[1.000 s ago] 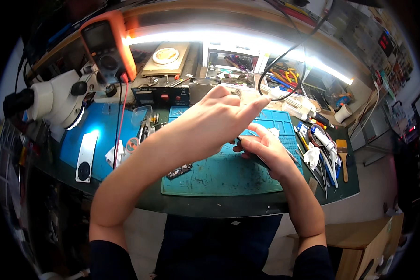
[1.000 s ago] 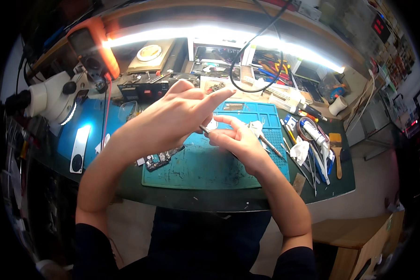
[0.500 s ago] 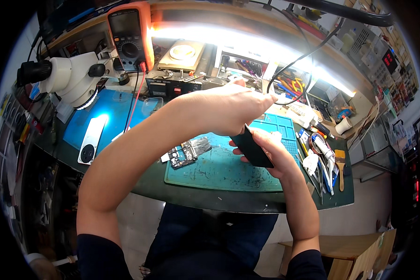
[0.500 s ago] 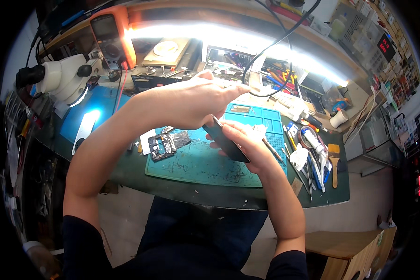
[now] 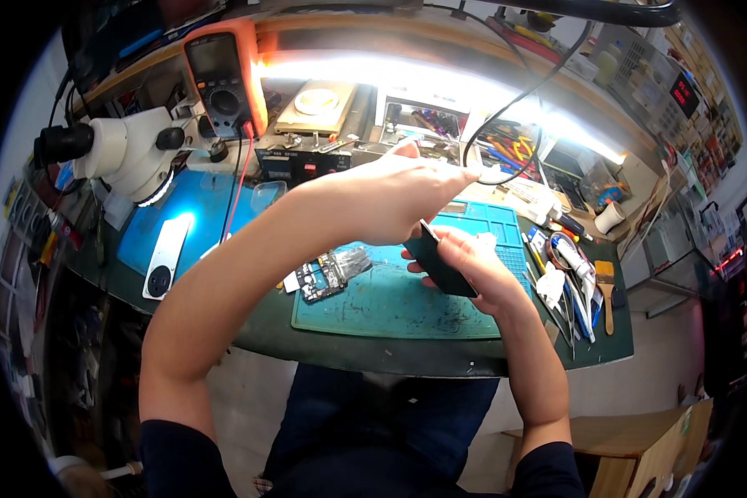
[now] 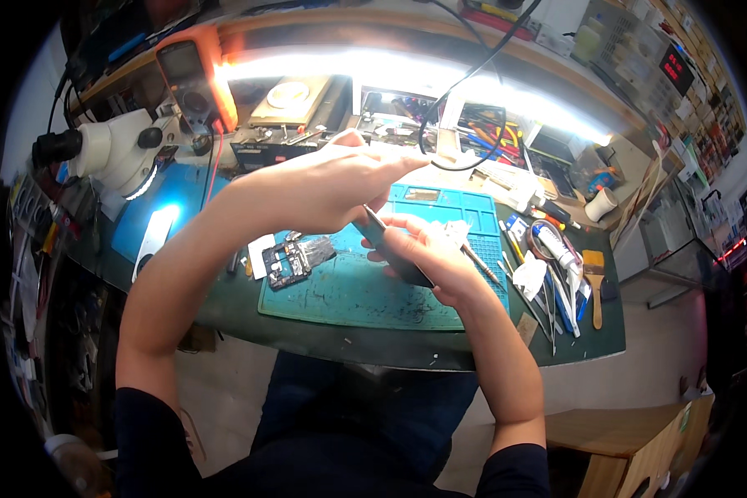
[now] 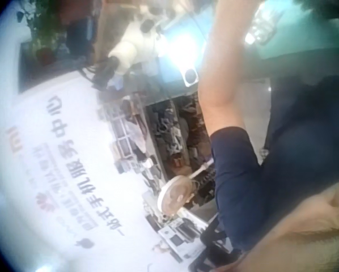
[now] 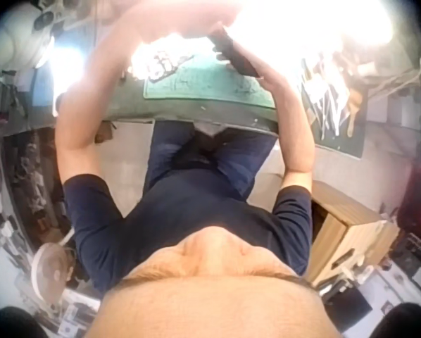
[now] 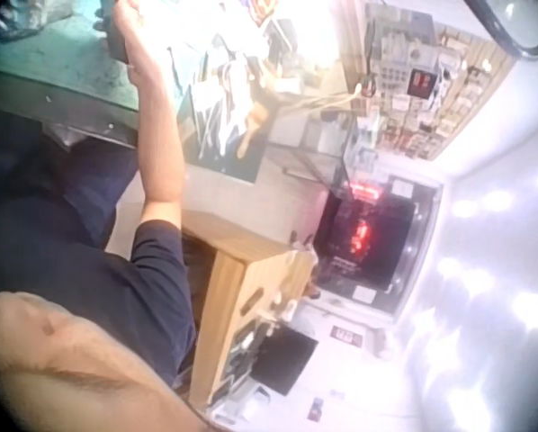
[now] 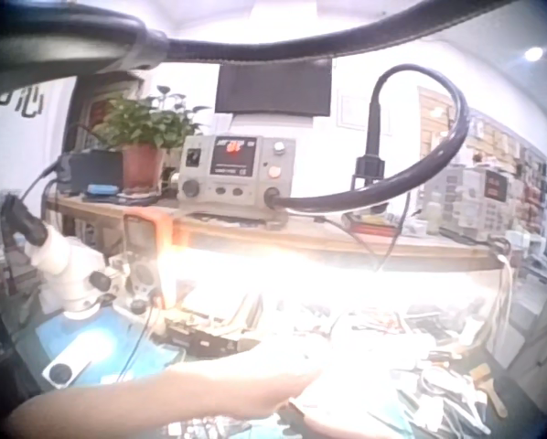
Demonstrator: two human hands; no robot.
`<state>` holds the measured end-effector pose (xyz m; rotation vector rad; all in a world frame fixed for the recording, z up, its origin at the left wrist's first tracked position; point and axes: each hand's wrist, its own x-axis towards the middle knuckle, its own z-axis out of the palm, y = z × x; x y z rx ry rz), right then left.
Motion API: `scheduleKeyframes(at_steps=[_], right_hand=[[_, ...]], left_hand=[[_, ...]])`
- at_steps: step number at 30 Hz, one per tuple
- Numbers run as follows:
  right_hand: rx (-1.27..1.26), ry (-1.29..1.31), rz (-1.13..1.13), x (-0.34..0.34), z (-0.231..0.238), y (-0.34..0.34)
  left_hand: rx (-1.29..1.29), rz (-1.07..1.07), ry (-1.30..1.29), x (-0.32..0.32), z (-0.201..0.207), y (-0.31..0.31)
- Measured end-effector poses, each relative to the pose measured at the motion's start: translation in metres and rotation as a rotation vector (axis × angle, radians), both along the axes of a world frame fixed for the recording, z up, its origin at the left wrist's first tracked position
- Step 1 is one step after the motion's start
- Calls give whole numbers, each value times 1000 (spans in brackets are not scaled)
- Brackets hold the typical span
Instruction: The person disassembles a smartphone on a workbench, removes the camera module, and uses a screwdriver and tweezers to adjust internal components. The person then wipes the back of the phone with a cloth and continues to manipulate the internal parts before placing the camera module back into position.
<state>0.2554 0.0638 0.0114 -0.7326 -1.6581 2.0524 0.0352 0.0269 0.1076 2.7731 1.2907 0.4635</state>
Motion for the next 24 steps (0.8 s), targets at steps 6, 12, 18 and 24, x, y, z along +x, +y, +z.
scheduleKeyframes(at_steps=[6, 12, 18, 24], right_hand=[[663, -68, -308, -2, -9, -12], [1314, -161, -575, -12, -13, -15], [1504, -215, -591, -10, -11, -16], [1546, -273, -587, -10, -14, -16]], left_hand=[[505, 44, 97, -14, -36, -33], [872, -3, -31, -28, -100, -46], [505, 290, -880, -30, -125, -43], [-368, 175, -1546, -24, -134, -39]])
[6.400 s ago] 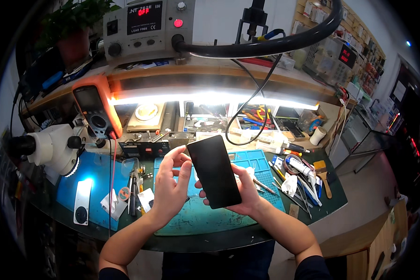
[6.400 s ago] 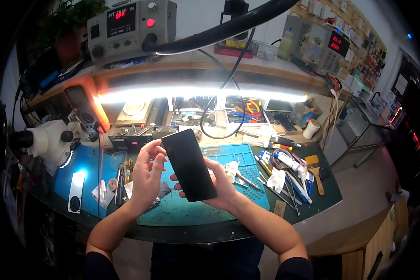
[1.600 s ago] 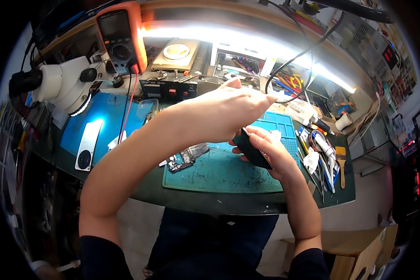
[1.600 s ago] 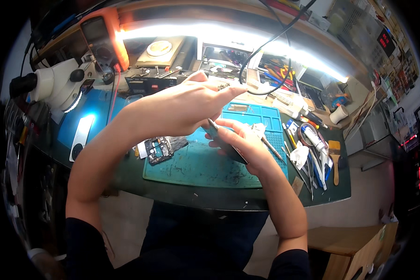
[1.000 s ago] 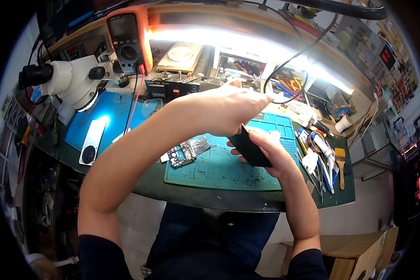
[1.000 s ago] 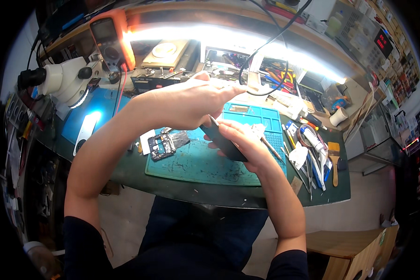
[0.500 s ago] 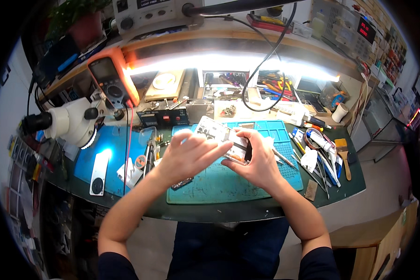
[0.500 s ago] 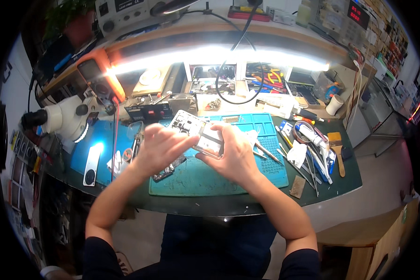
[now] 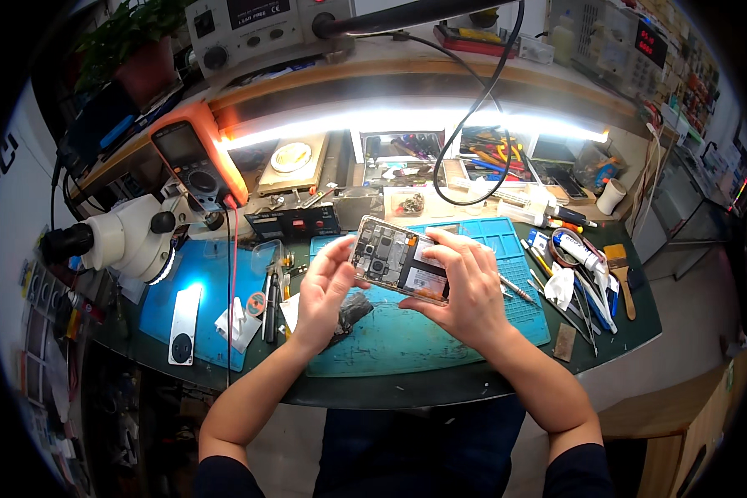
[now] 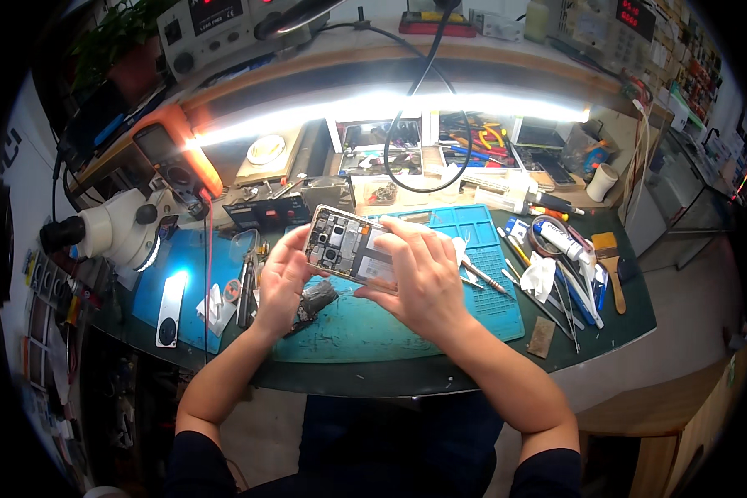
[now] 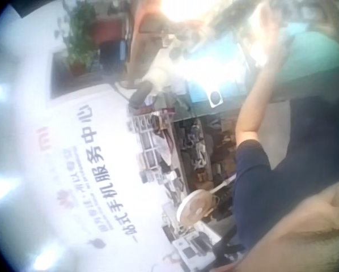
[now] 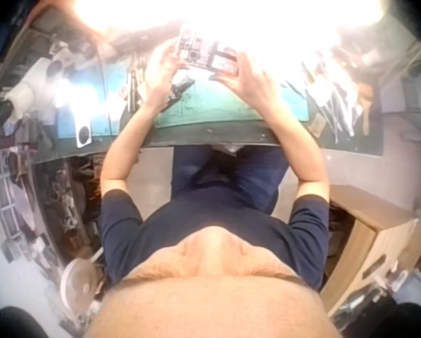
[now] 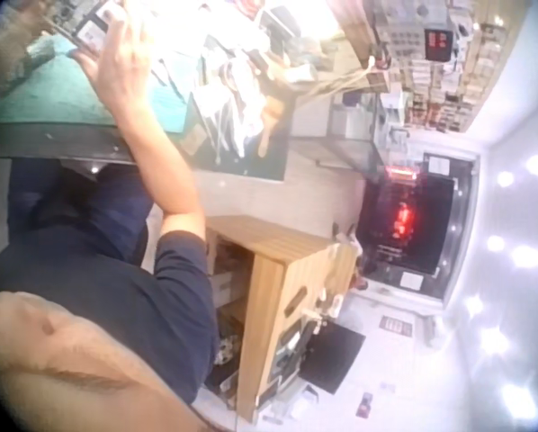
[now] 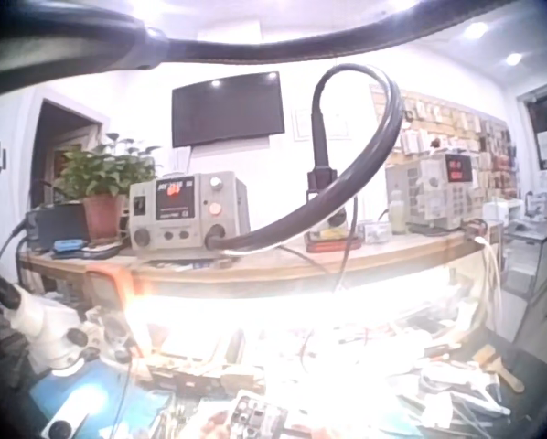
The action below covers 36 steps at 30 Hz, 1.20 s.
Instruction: The person disassembles a smartphone on a workbench, removes the camera module, and uses a screwdriver and tweezers to adjust internal components. The person then wipes the back of the phone with a cloth and continues to manipulate the internal parts before placing the camera module back into position.
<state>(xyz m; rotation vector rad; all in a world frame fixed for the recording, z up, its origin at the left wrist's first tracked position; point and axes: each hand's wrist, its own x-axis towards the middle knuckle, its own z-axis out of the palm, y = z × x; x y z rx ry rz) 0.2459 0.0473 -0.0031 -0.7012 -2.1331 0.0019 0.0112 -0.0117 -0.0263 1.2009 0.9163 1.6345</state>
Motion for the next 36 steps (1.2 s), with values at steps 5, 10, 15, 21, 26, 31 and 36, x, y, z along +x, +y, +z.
scheduleKeyframes(at_steps=[5, 10, 15, 21, 26, 31, 36], right_hand=[[-2, -35, -8, -3, -2, 0], [20, -71, -3, -6, -4, -4], [66, -86, -13, -8, -4, -6], [72, -77, -5, -10, -6, -7], [53, -70, -5, -12, -9, -9], [33, -78, -12, -12, -11, -9], [23, -75, -23, -13, -11, -9]], left_hand=[[-137, -145, 48, 4, -7, -11], [-222, -129, -141, 9, -6, -16], [-247, -103, -166, 8, -12, -15], [-253, -41, -165, 11, -10, -17], [-243, -39, -156, 10, -12, -17], [-247, -40, -143, 10, -12, -16], [-266, -10, -138, 12, -12, -16]])
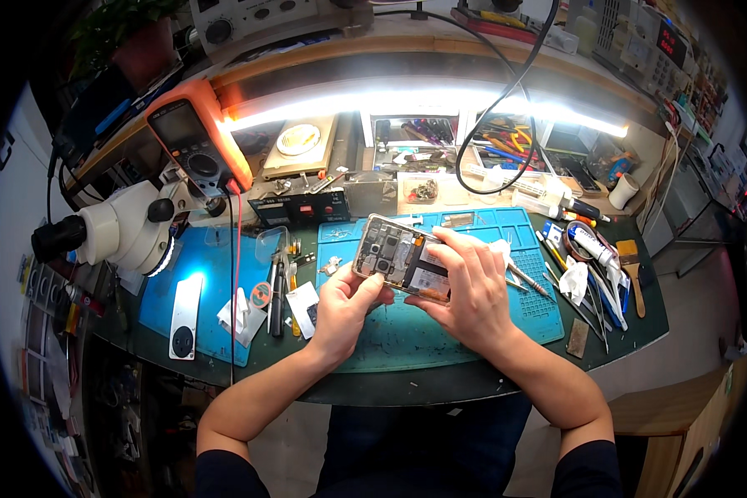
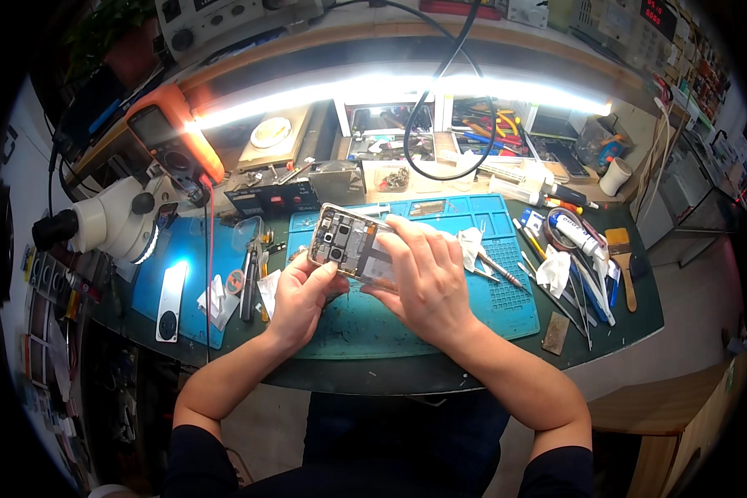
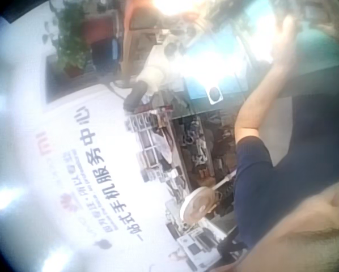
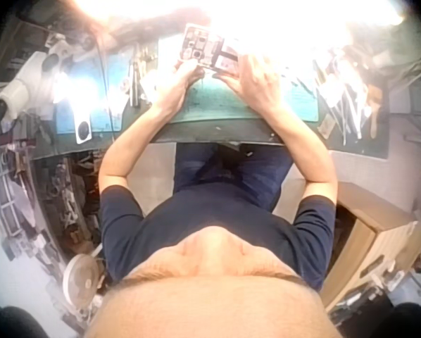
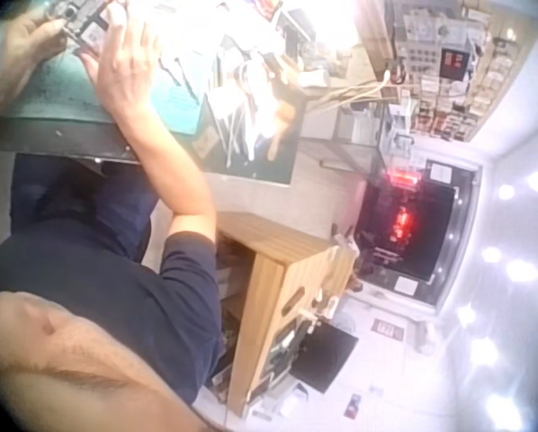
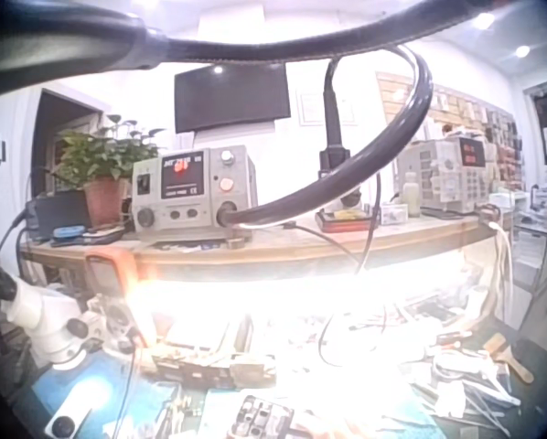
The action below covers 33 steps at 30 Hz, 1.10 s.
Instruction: The person disassembles a smartphone on a workbench, removes the camera module, and uses a screwdriver and tweezers to adjust internal components. The person then wipes the back of the phone with a cloth and continues to manipulate the internal parts before placing the camera module back into position.
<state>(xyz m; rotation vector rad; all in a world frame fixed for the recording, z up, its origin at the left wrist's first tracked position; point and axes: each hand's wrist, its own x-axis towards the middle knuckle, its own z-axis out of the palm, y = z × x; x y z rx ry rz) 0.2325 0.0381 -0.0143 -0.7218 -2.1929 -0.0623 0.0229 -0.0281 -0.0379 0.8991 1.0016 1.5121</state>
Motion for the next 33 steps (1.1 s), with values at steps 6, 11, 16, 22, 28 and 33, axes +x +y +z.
scheduleKeyframes(at_steps=[6, 11, 16, 22, 28, 33], right_hand=[[50, 2, -19, 0, 0, 0], [82, 13, -11, -3, 1, -3], [114, 23, -28, -5, -1, -5], [130, 42, -25, -4, -1, -4], [106, 35, -24, -3, -1, -4], [104, 33, -25, -5, 0, -6]], left_hand=[[27, -21, 7, 4, 3, -1], [36, -9, -20, 4, 1, -1], [51, -8, -92, 4, -1, -2], [87, -41, -115, 2, -1, -5], [87, -26, -55, 5, 2, -5], [76, 1, -38, 9, 4, -6]])
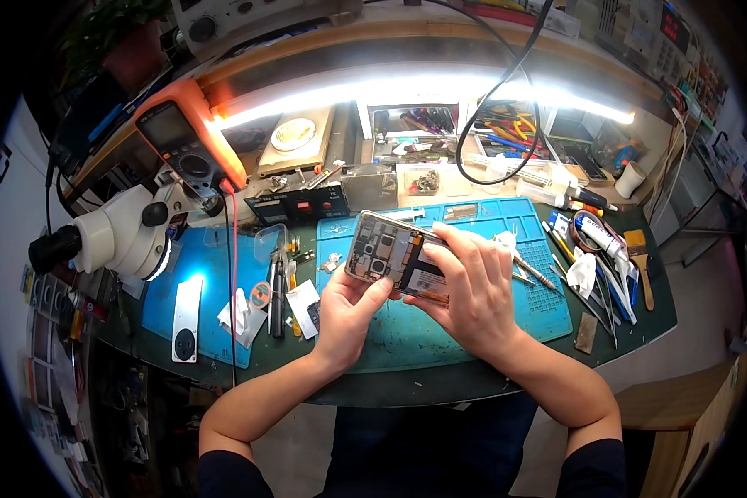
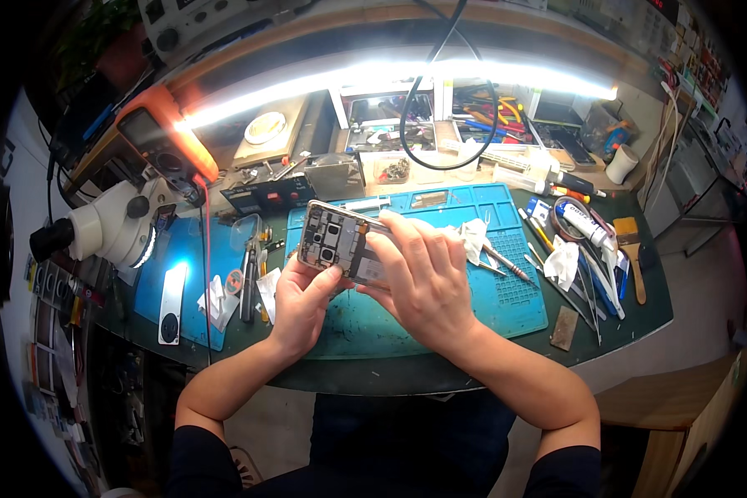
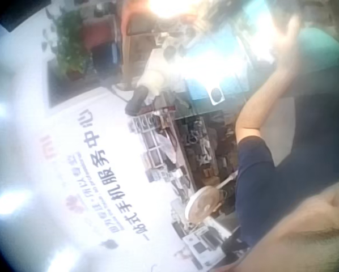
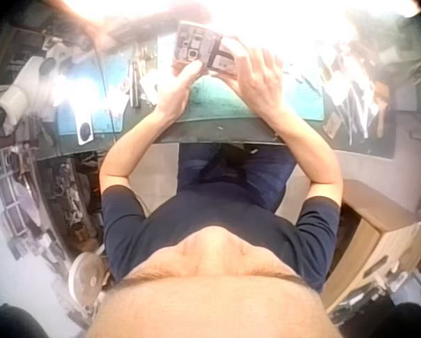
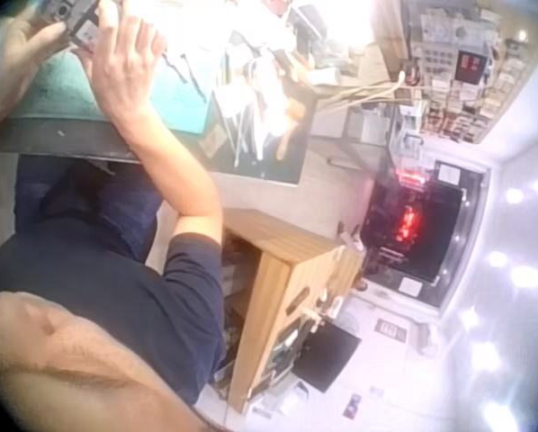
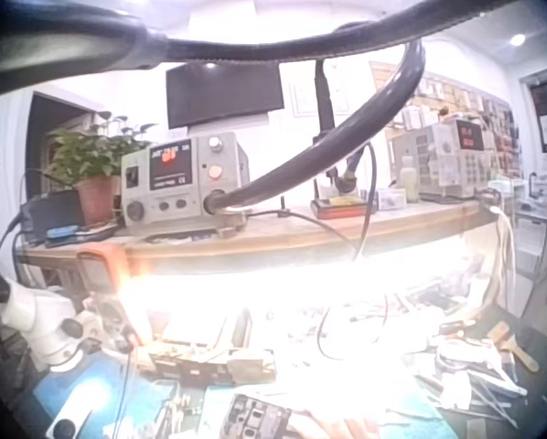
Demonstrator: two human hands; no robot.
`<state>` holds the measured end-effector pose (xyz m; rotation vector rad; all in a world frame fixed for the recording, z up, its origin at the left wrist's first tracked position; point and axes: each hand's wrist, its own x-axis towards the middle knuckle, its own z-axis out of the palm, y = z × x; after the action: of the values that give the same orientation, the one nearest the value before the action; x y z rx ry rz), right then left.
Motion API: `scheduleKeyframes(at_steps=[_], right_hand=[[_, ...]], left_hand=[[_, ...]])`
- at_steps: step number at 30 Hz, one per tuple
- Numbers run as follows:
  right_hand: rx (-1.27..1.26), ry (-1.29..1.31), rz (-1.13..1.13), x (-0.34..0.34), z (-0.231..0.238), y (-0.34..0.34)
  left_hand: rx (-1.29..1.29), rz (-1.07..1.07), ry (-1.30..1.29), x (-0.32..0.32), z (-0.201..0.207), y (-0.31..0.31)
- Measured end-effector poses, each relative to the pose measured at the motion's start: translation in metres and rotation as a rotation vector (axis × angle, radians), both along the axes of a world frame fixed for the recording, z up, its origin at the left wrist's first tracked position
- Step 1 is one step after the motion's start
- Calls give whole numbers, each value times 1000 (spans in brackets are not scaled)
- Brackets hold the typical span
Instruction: The person disassembles a smartphone on a workbench, removes the camera module, and uses a screwdriver and tweezers to adjust internal components. The person then wipes the back of the phone with a cloth and continues to manipulate the internal parts before placing the camera module back into position.
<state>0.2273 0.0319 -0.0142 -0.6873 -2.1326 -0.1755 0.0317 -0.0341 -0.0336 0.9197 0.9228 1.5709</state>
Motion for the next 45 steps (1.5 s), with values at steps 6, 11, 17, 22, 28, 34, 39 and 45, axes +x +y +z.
scheduleKeyframes(at_steps=[6, 11, 17, 22, 28, 34, 39, 45], right_hand=[[29, 9, -14, -4, 0, -1], [34, 7, -20, -5, -1, -1], [28, 1, -17, -6, 2, -4], [3, -6, -16, -5, 0, -5], [-37, -21, -11, -4, -1, -3], [-43, 8, -1, -8, 0, -5], [-41, -36, -7, -8, 4, -4], [-44, -9, -19, -10, 5, -6]], left_hand=[[-32, 6, -13, 1, -1, 2], [-33, 12, 1, 2, 1, 2], [-46, 5, 14, 1, 4, 1], [-62, 7, -6, 1, 2, 1], [-64, 17, 6, 1, 1, 2], [-50, 34, -1, -1, -1, 0], [-53, 18, -23, -1, -2, 1], [-50, 33, -30, -1, -2, 0]])
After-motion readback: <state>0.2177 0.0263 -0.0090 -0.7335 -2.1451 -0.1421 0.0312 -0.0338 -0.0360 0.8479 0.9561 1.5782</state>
